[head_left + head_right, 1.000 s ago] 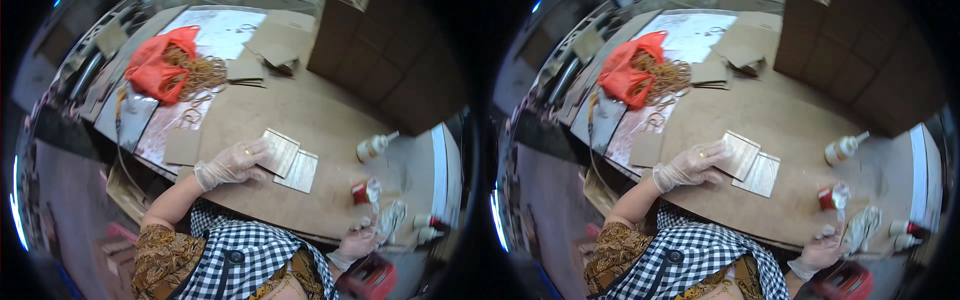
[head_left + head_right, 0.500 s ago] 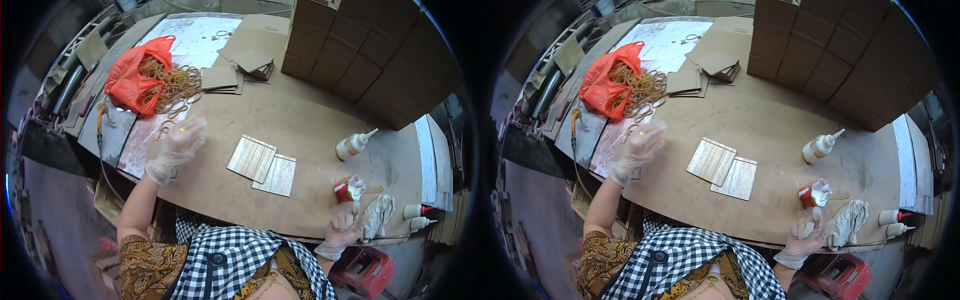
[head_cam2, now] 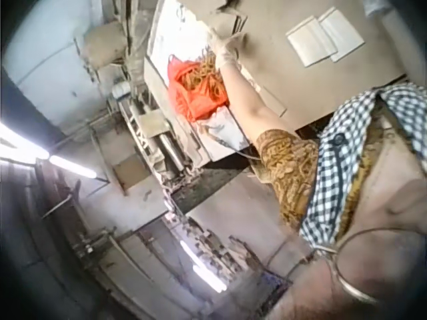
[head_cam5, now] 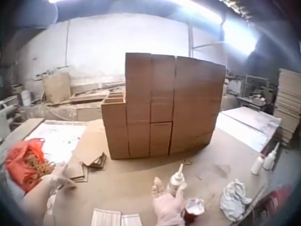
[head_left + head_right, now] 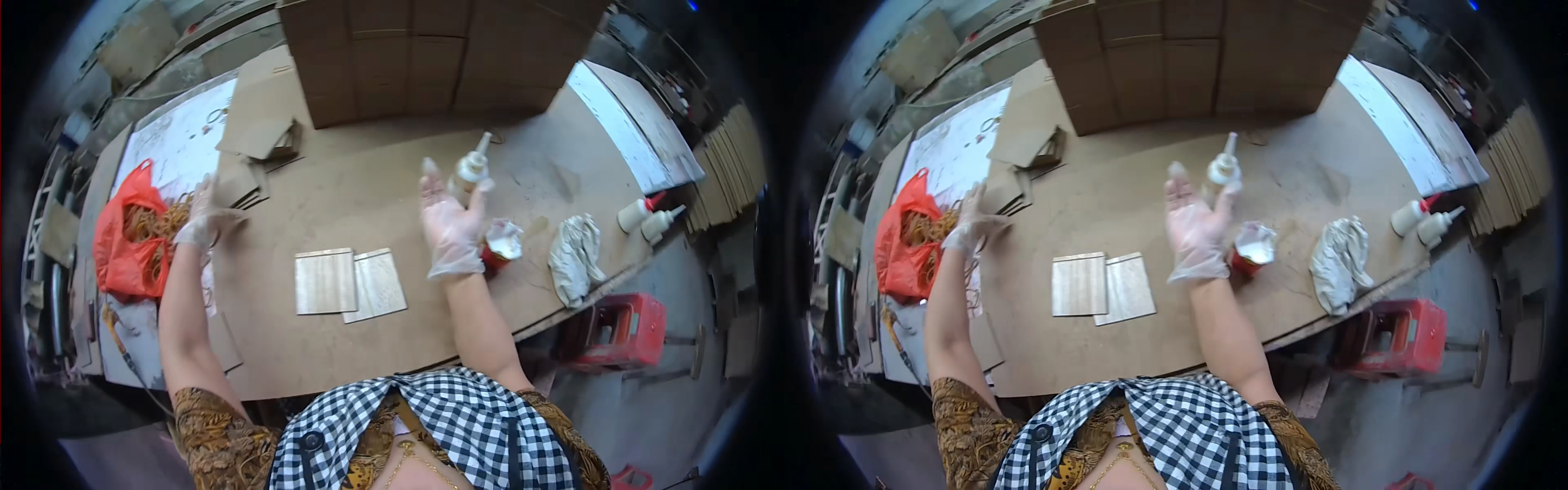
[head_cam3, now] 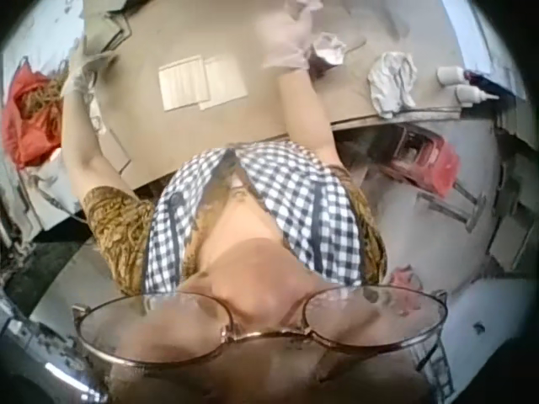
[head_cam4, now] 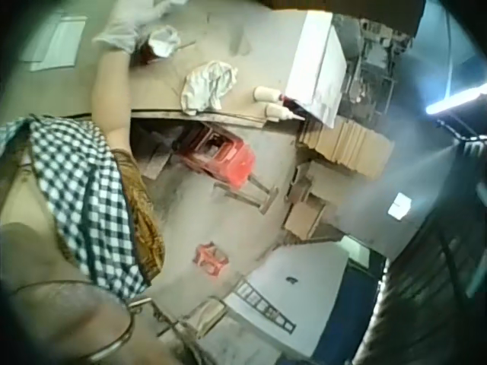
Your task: The person assembles small cardboard boxes by applying glue to the edges of pre-cut cardboard pieces and pressing them together. They repeatedly pick up pieces, apply glue, and join them to form box structures, then secure the assembled boxes with rubber bands.
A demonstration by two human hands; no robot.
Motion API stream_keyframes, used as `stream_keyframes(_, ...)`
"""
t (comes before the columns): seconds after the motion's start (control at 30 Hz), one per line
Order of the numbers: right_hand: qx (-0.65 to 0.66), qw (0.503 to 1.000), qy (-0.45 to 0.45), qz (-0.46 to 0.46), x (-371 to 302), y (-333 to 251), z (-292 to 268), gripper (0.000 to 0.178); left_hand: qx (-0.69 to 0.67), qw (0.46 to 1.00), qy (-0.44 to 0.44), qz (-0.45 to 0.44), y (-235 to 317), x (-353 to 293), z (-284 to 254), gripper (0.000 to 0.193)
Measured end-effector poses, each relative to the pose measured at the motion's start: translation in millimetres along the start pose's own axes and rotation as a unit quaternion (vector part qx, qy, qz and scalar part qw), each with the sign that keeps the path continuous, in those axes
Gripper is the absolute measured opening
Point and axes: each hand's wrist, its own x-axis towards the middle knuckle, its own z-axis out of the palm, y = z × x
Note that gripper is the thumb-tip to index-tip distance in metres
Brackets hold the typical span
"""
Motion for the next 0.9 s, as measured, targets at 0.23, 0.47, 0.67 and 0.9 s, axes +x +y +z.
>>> stream_keyframes(0.23,0.202,0.979,-0.006,0.034,34.6,-1.7,-36.4,0.111,0.123,0.985,-0.107,-0.054,-19.5,24.2,-8.5,0.138)
stream_keyframes(0.47,0.21,0.976,0.035,0.044,37.6,-9.9,-27.8,0.101,0.075,0.984,-0.15,-0.059,-25.8,18.7,-20.1,0.14)
stream_keyframes(0.67,0.108,0.993,0.05,-0.021,50.0,-18.7,-40.8,0.07,0.077,0.992,-0.099,0.006,-15.8,42.3,-22.1,0.136)
stream_keyframes(0.9,0.077,0.994,0.077,0.029,44.2,5.0,-19.9,0.058,0.037,0.965,0.086,0.244,34.2,78.9,-48.4,0.122)
